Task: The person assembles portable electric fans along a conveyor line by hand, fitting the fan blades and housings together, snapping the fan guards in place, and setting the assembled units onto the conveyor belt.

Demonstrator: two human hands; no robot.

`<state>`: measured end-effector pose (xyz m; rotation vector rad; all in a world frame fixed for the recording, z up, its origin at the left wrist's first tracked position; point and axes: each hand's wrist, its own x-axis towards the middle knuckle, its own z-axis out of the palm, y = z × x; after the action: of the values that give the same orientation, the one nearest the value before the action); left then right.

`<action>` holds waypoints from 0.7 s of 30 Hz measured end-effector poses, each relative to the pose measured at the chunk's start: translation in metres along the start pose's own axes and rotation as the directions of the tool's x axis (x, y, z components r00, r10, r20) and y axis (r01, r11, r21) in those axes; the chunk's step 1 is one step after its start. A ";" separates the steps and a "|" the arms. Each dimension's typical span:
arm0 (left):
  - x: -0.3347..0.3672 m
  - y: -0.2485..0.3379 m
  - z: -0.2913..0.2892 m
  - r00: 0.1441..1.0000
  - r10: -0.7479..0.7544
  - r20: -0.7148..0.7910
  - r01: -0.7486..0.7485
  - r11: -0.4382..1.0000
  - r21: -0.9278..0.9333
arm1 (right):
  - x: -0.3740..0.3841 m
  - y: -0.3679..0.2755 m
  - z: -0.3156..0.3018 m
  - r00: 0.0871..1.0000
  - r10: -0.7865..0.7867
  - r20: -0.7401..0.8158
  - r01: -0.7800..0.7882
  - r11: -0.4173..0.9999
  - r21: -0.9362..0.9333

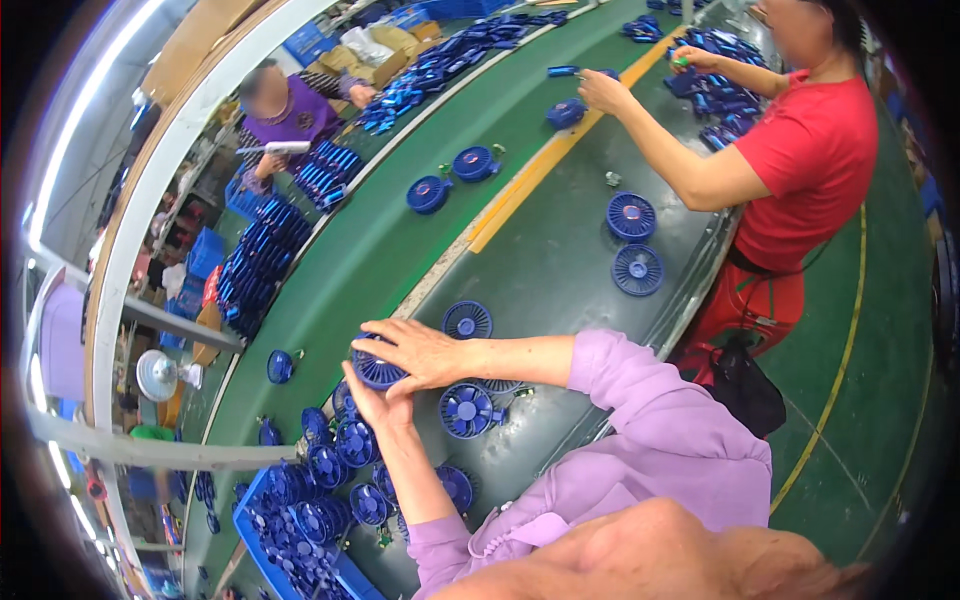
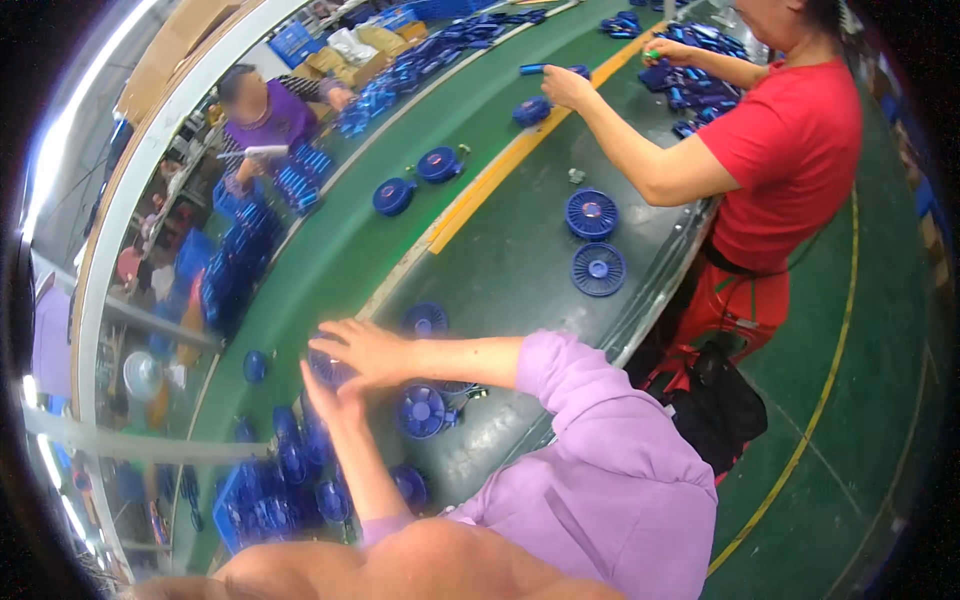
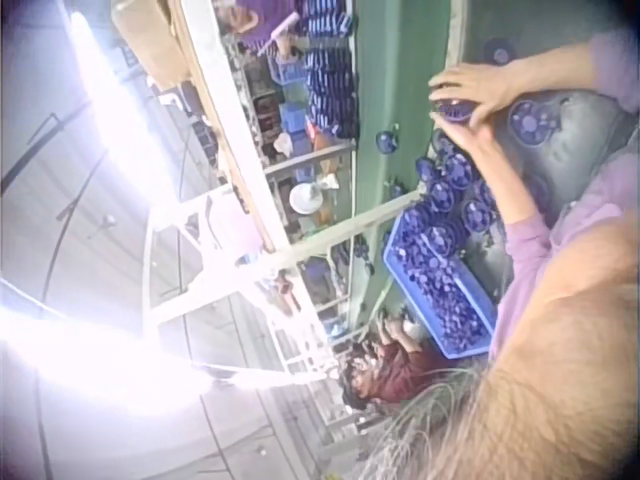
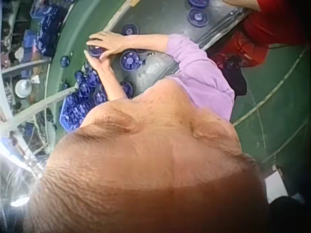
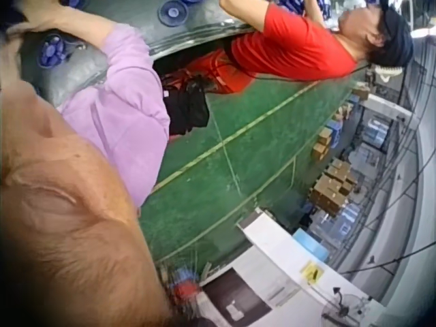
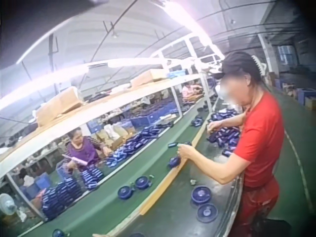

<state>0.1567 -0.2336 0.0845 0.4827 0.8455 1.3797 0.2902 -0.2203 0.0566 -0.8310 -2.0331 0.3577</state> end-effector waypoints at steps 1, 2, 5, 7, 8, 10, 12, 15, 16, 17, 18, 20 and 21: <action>-0.003 -0.001 0.000 0.997 0.051 0.060 -0.053 0.998 0.027 | 0.000 0.000 0.000 1.000 -0.002 0.017 0.001 0.998 0.070; -0.018 -0.003 0.024 0.996 0.083 -0.010 -0.083 0.995 0.052 | -0.002 0.003 -0.003 0.999 -0.040 -0.010 0.041 0.987 0.152; -0.024 -0.015 0.026 0.957 0.291 -0.008 -0.289 0.951 0.111 | -0.001 0.001 0.004 0.999 -0.024 -0.046 0.040 0.917 0.397; -0.022 -0.026 0.026 0.867 0.497 0.007 -0.480 0.832 0.278 | -0.001 0.000 0.012 0.993 -0.002 -0.121 0.067 0.840 0.539; -0.018 -0.027 0.020 0.820 0.572 0.030 -0.543 0.761 0.354 | 0.002 -0.007 0.014 0.994 0.041 -0.097 0.022 0.818 0.575; -0.010 -0.022 0.006 0.745 0.648 0.155 -0.573 0.503 0.647 | 0.008 -0.010 0.021 0.991 0.091 -0.097 -0.003 0.745 0.667; 0.004 -0.024 -0.003 0.780 0.606 0.153 -0.559 0.567 0.605 | 0.008 -0.006 0.024 0.981 0.131 -0.140 -0.012 0.772 0.636; 0.032 -0.030 -0.008 0.837 0.530 0.137 -0.448 0.519 0.728 | 0.011 0.008 0.009 0.964 0.265 -0.032 -0.189 0.764 0.617; 0.050 -0.028 -0.029 0.847 0.511 0.146 -0.455 0.553 0.698 | 0.018 0.015 0.011 0.971 0.239 -0.028 -0.187 0.822 0.537; 0.056 -0.026 -0.031 0.881 0.415 0.225 -0.422 0.478 0.770 | 0.024 0.025 0.005 0.958 0.279 0.060 -0.262 0.775 0.575; 0.053 -0.017 -0.028 0.946 0.278 0.167 -0.293 0.514 0.806 | 0.026 0.037 -0.002 0.951 0.302 0.067 -0.283 0.763 0.581; 0.053 -0.004 -0.025 0.962 0.190 0.195 -0.265 0.485 0.834 | 0.037 0.061 -0.008 0.952 0.306 0.012 -0.283 0.865 0.414; 0.059 0.008 -0.027 0.944 0.216 0.249 -0.319 0.407 0.856 | 0.046 0.075 -0.015 0.954 0.297 -0.045 -0.271 0.916 0.296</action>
<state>0.1293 -0.1800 0.0593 1.5801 1.4505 1.0592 0.3168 -0.1354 0.0543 -0.9420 -1.7240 0.7483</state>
